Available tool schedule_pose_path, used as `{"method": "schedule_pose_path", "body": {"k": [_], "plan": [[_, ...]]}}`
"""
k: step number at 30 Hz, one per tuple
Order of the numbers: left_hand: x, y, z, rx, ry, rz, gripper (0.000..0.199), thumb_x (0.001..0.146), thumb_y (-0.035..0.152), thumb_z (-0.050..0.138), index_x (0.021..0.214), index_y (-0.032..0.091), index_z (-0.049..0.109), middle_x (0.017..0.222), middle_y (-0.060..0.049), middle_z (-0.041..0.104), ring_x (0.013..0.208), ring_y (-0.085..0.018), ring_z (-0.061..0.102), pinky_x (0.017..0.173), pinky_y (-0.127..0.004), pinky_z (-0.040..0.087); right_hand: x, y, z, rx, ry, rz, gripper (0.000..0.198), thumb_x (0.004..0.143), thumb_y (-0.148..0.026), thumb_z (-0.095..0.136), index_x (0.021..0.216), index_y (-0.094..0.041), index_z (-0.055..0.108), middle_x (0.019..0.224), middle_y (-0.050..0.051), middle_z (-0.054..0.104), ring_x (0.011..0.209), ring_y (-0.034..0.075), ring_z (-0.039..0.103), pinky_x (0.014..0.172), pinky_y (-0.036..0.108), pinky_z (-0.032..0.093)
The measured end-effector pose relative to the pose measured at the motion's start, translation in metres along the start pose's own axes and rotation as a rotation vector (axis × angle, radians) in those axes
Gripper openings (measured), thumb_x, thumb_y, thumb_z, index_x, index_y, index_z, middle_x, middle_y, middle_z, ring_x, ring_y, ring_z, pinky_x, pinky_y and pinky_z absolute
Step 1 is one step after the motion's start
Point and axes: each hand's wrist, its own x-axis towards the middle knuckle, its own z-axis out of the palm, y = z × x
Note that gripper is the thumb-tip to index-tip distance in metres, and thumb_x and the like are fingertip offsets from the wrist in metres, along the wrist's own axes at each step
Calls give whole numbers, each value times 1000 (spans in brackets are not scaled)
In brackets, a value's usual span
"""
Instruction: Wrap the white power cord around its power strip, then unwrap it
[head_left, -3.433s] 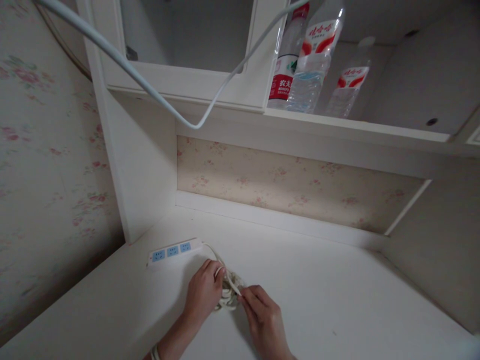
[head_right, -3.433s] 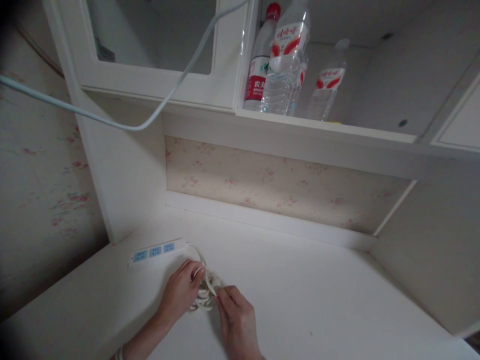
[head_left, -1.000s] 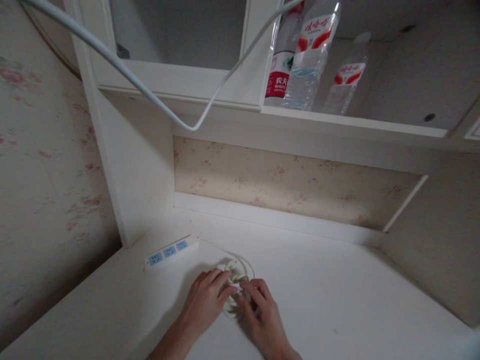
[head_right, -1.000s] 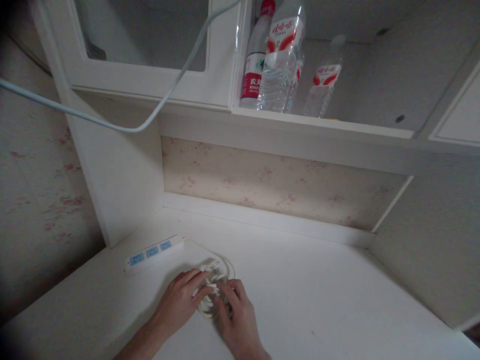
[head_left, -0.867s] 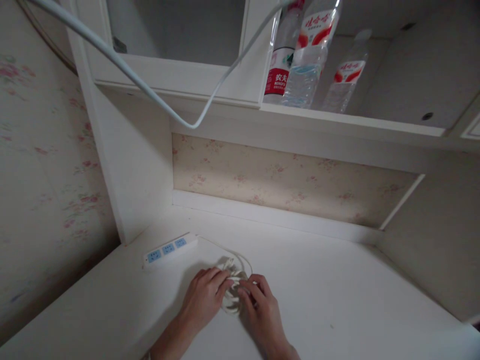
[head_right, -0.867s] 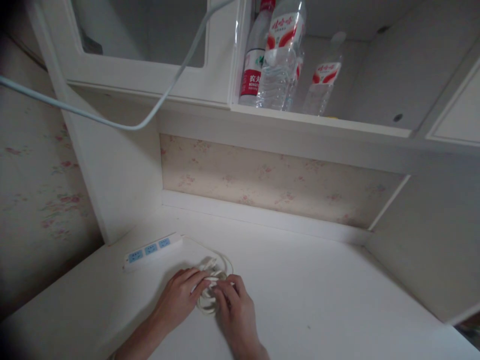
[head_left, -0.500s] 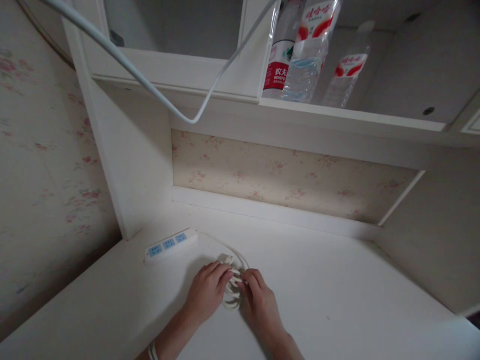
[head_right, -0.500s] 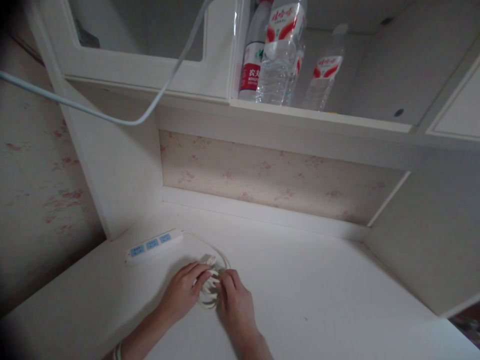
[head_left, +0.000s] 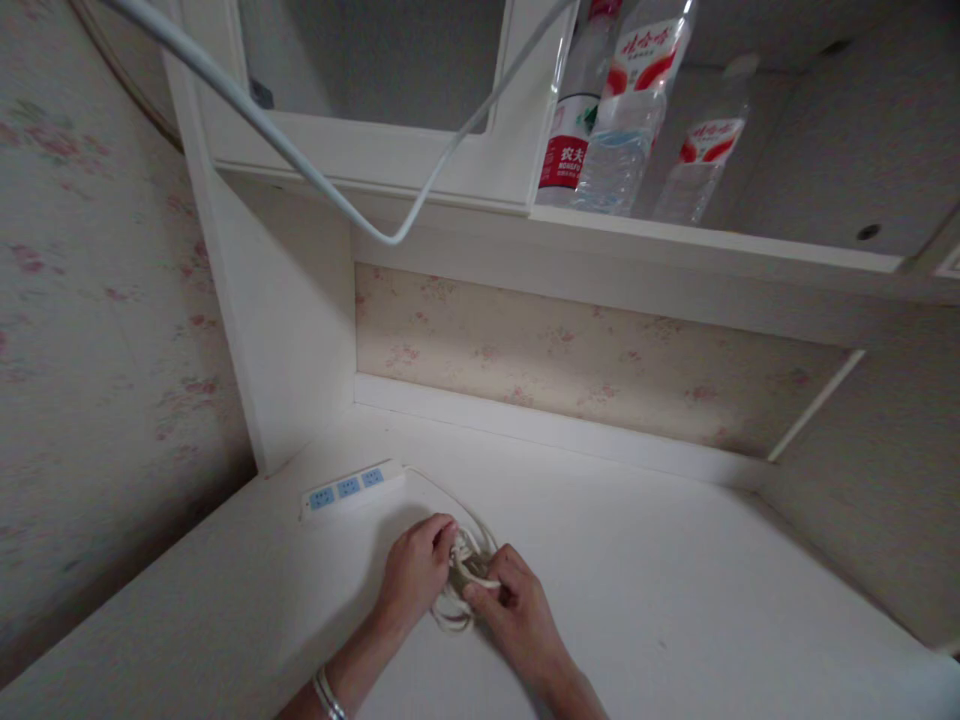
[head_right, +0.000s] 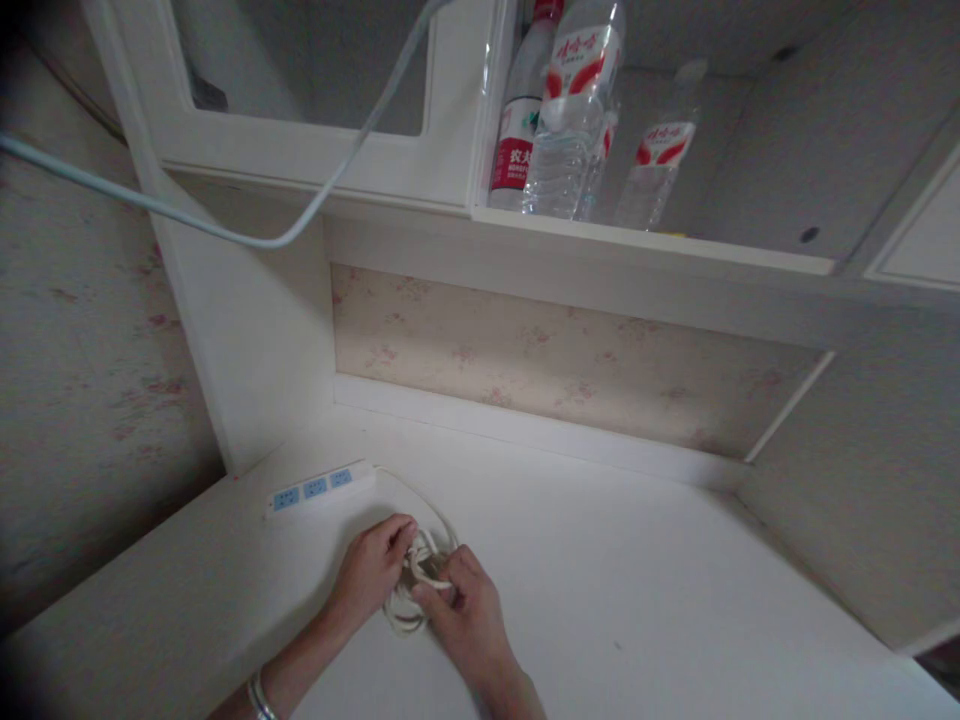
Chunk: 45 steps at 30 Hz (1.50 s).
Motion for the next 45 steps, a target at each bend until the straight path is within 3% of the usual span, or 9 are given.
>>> {"method": "schedule_pose_path", "body": {"k": [3, 9, 18, 23, 28, 32, 36, 41, 45], "plan": [[2, -4, 4, 0, 1, -51, 28, 90, 32, 37, 79, 21, 60, 70, 0, 64, 64, -13, 56, 59, -21, 33, 2, 9, 0, 191, 11, 78, 37, 79, -41, 63, 55, -18, 46, 66, -2, 43, 64, 13, 43, 58, 25, 32], [8, -10, 9, -160, -22, -94, 30, 88, 37, 39, 77, 19, 61, 68, 0, 63, 65, -14, 56, 59, -22, 34, 6, 11, 4, 905, 64, 366, 37, 80, -47, 59, 60, -19, 47, 59, -4, 38, 55, 11, 33, 54, 25, 29], [12, -18, 13, -311, -35, -114, 33, 85, 39, 41, 69, 18, 61, 66, -1, 62, 65, -16, 56, 58, -23, 35, 10, 7, 8, 1253, 178, 497, 38, 80, -47, 60, 55, -19, 54, 56, -2, 42, 58, 13, 40, 64, 29, 36], [12, -14, 11, -361, -14, -154, 31, 82, 39, 45, 71, 17, 64, 65, -1, 63, 64, -16, 56, 58, -23, 35, 10, -1, 3, 1322, 134, 450, 44, 83, -49, 55, 51, -19, 50, 57, -1, 42, 59, 14, 40, 64, 30, 36], [15, -17, 9, -523, -101, -277, 29, 76, 40, 51, 73, 15, 66, 66, -3, 63, 60, -17, 55, 52, -24, 37, 7, 3, 3, 1300, 120, 422, 46, 83, -53, 52, 51, -20, 51, 56, -1, 42, 59, 14, 39, 64, 31, 36], [14, -14, 9, -587, -90, -188, 29, 76, 38, 51, 80, 15, 69, 82, -6, 68, 78, -19, 59, 67, -25, 42, 3, 8, 2, 1229, 86, 334, 27, 77, -39, 66, 62, -20, 57, 62, -1, 47, 61, 14, 40, 63, 29, 34], [10, -7, 11, -562, -97, -179, 38, 82, 43, 44, 73, 15, 67, 69, -3, 66, 68, -18, 57, 62, -25, 41, 1, 8, 1, 1175, 79, 299, 24, 74, -32, 70, 61, -19, 54, 63, -2, 47, 62, 13, 41, 62, 27, 33], [7, -4, 8, -503, -61, -141, 37, 83, 43, 44, 77, 16, 68, 75, -4, 68, 74, -19, 59, 67, -25, 41, 4, 10, 2, 1104, 130, 398, 27, 79, -37, 63, 63, -20, 52, 59, -2, 46, 58, 13, 40, 58, 26, 31], [7, -3, 5, -498, -58, -146, 36, 82, 43, 44, 76, 16, 68, 75, -3, 68, 74, -19, 59, 66, -25, 41, 6, 11, 3, 1010, 187, 400, 26, 80, -43, 61, 69, -21, 53, 60, -3, 46, 58, 13, 41, 56, 26, 32]]}}
